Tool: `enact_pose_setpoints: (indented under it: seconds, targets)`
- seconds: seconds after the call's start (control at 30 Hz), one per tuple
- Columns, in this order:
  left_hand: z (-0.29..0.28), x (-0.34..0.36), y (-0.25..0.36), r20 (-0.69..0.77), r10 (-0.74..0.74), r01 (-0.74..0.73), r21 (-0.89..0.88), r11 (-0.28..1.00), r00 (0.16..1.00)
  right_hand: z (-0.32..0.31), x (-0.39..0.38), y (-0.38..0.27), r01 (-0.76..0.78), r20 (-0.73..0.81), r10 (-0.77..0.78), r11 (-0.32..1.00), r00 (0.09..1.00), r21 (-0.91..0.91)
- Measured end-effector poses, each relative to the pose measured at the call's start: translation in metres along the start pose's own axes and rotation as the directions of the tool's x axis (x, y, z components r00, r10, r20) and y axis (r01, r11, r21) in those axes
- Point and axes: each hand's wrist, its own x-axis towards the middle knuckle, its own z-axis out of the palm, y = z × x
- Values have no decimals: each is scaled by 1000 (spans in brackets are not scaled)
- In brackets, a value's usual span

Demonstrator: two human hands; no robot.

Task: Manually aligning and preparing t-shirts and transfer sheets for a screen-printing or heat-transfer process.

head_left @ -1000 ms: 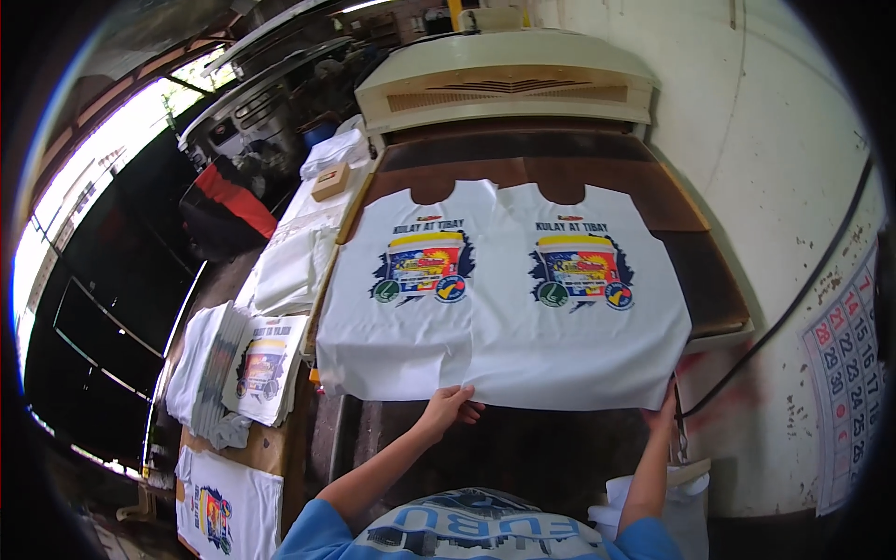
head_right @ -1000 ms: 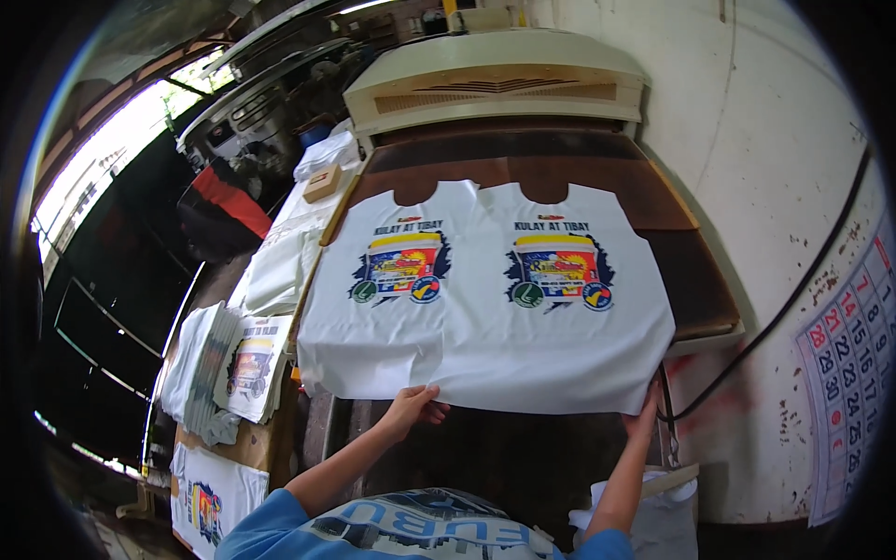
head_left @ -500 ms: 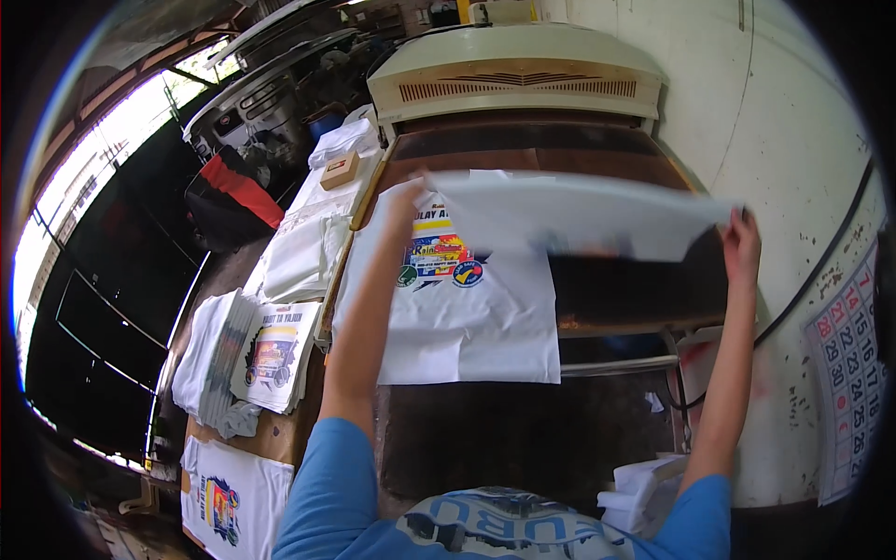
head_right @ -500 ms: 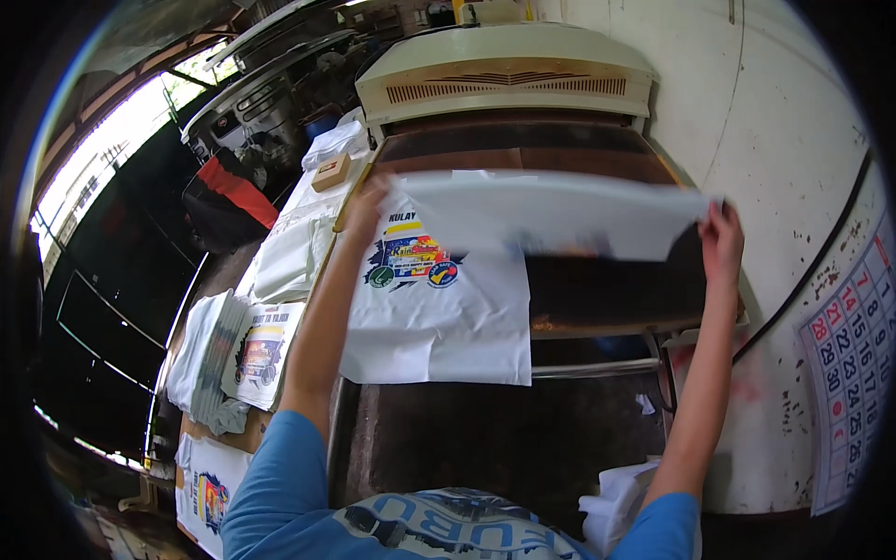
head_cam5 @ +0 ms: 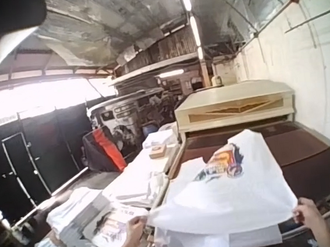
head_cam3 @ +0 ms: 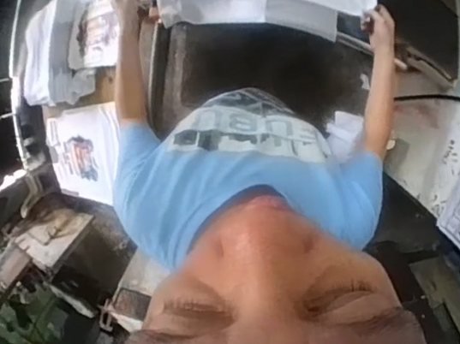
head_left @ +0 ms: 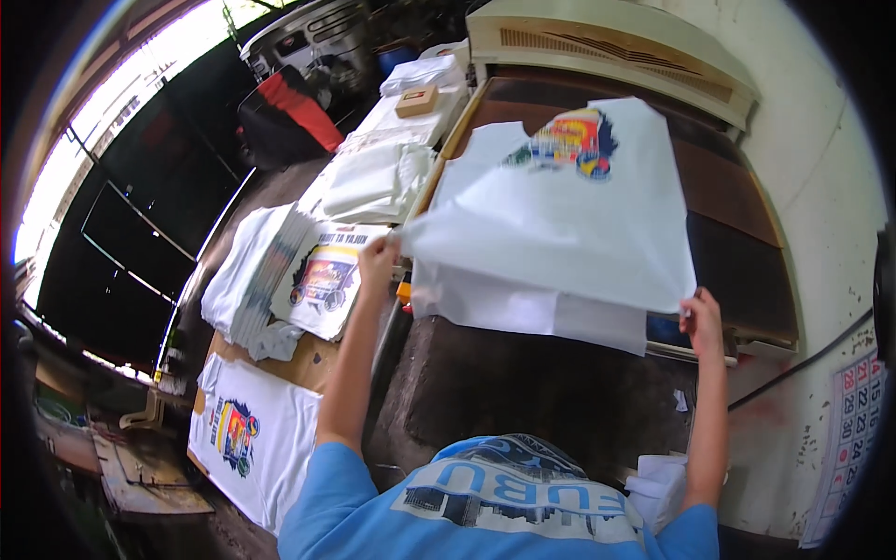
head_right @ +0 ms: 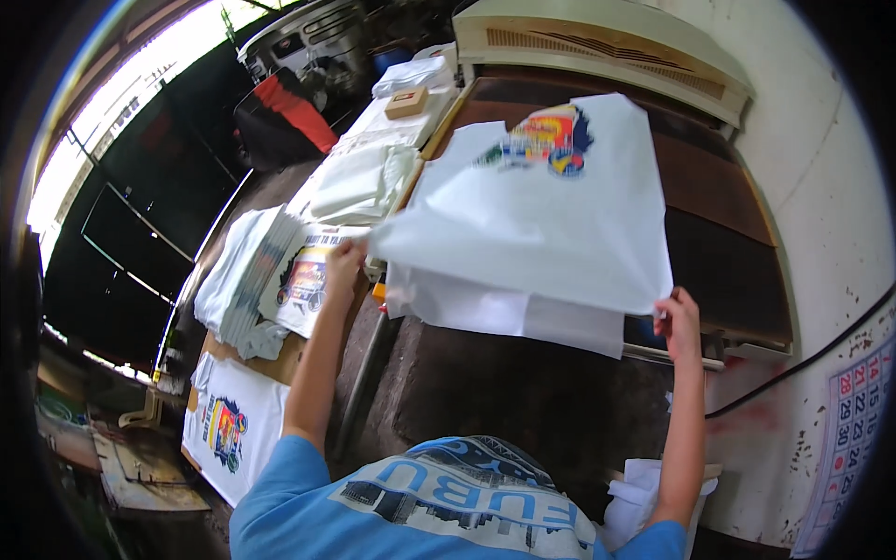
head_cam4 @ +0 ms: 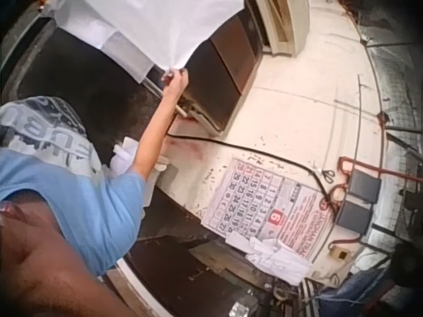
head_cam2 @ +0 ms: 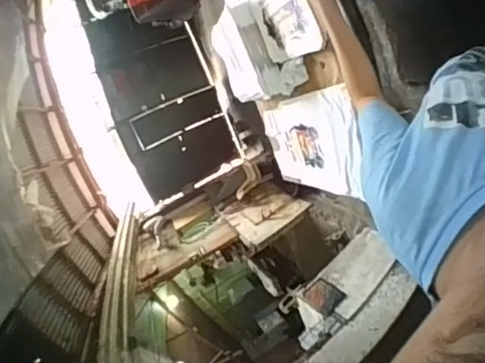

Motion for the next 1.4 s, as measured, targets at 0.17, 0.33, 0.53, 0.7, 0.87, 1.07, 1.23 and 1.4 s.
enact_pose_setpoints:
  seconds: [0.17,0.33,0.53,0.7,0.87,1.07,1.23,1.4]
  targets:
    - [-11,-53,-96,-17,-95,95,335,937,995,15,-7,74,-176,-85,162,964,983,-199]
    - [0,-59,-121,54,53,-71,442,894,997,24,-13,92,-292,-184,254,930,950,-224]
    - [13,-50,-126,144,106,-152,358,921,984,23,-30,83,-350,-114,366,926,924,139]
    - [14,-56,-119,120,74,-131,579,805,990,35,-39,69,-219,-120,241,961,963,167]
    - [15,-48,-115,212,15,-126,522,844,977,36,-43,76,-242,-231,265,962,936,125]
    - [10,-66,-110,223,-125,17,432,902,967,36,-48,126,-334,-410,391,920,824,205]
    - [0,-73,-90,47,-50,29,376,926,998,30,-40,137,-237,-454,292,956,842,175]
    - [-10,-78,-50,-59,25,-7,291,957,998,18,-34,125,-101,-424,113,994,898,51]
